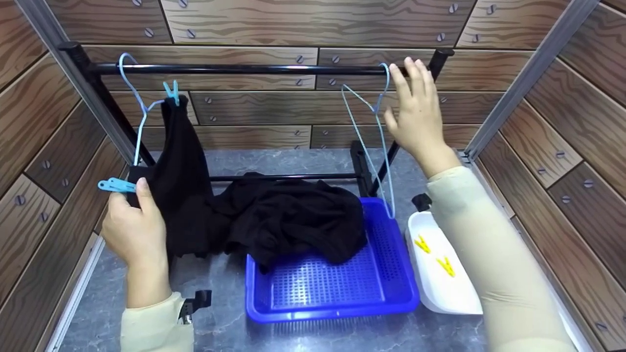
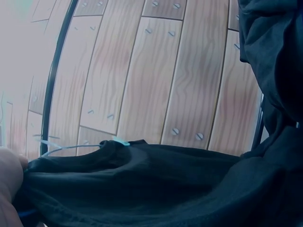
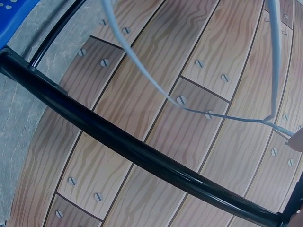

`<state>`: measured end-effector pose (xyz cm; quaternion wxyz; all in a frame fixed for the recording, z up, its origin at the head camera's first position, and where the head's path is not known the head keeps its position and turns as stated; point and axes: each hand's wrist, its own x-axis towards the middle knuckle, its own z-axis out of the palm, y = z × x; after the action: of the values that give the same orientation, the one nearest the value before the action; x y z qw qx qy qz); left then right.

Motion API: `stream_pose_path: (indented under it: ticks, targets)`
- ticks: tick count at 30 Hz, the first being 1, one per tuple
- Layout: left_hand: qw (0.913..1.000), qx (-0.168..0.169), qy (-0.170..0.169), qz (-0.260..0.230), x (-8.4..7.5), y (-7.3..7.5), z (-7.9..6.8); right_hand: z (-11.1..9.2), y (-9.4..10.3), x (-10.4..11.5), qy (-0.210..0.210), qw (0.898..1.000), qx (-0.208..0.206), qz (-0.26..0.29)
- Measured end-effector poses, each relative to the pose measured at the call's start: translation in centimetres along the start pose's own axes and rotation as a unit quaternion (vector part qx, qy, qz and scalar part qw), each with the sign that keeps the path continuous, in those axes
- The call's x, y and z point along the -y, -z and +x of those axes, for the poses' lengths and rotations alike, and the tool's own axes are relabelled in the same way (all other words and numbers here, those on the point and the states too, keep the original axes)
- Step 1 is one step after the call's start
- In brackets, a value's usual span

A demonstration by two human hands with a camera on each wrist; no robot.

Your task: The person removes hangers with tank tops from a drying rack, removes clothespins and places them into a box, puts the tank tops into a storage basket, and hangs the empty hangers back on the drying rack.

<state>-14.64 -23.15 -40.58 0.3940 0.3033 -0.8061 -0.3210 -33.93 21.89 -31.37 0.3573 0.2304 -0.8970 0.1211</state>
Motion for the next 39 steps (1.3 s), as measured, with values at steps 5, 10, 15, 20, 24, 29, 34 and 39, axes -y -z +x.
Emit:
stream_pose_path:
  ticks: [5,10,15,20,24,29,34,39]
  targets:
    - [0.9992,-0.017,-0.028,-0.022,-0.6,0.4,-0.3,0.1,0.2,0.0,0.000,1.000,0.004,-0.004]
    - [0.9978,-0.021,-0.053,-0.032,-0.9,0.5,-0.7,0.2,0.2,0.0,-0.005,1.000,0.012,-0.008]
    - [0.9954,-0.016,-0.087,-0.036,-1.0,0.5,-1.2,0.2,0.1,0.0,0.001,1.000,0.006,-0.003]
    - [0.9921,-0.007,-0.120,-0.034,-0.9,0.6,-1.5,0.1,0.0,0.0,0.001,1.000,0.007,-0.001]
    - [0.9919,-0.005,-0.123,-0.032,-0.9,0.7,-1.4,0.2,0.0,0.1,0.001,1.000,0.013,-0.002]
    - [0.9910,-0.015,-0.127,-0.041,-1.0,0.6,-1.5,0.2,0.0,0.1,-0.003,1.000,0.019,-0.008]
    - [0.9891,-0.039,-0.122,-0.072,-1.0,0.6,-1.6,0.2,0.1,0.2,-0.006,1.000,0.024,-0.011]
    - [0.9859,-0.055,-0.132,-0.087,-1.2,0.9,-1.5,0.1,0.2,0.2,-0.008,1.000,0.023,-0.008]
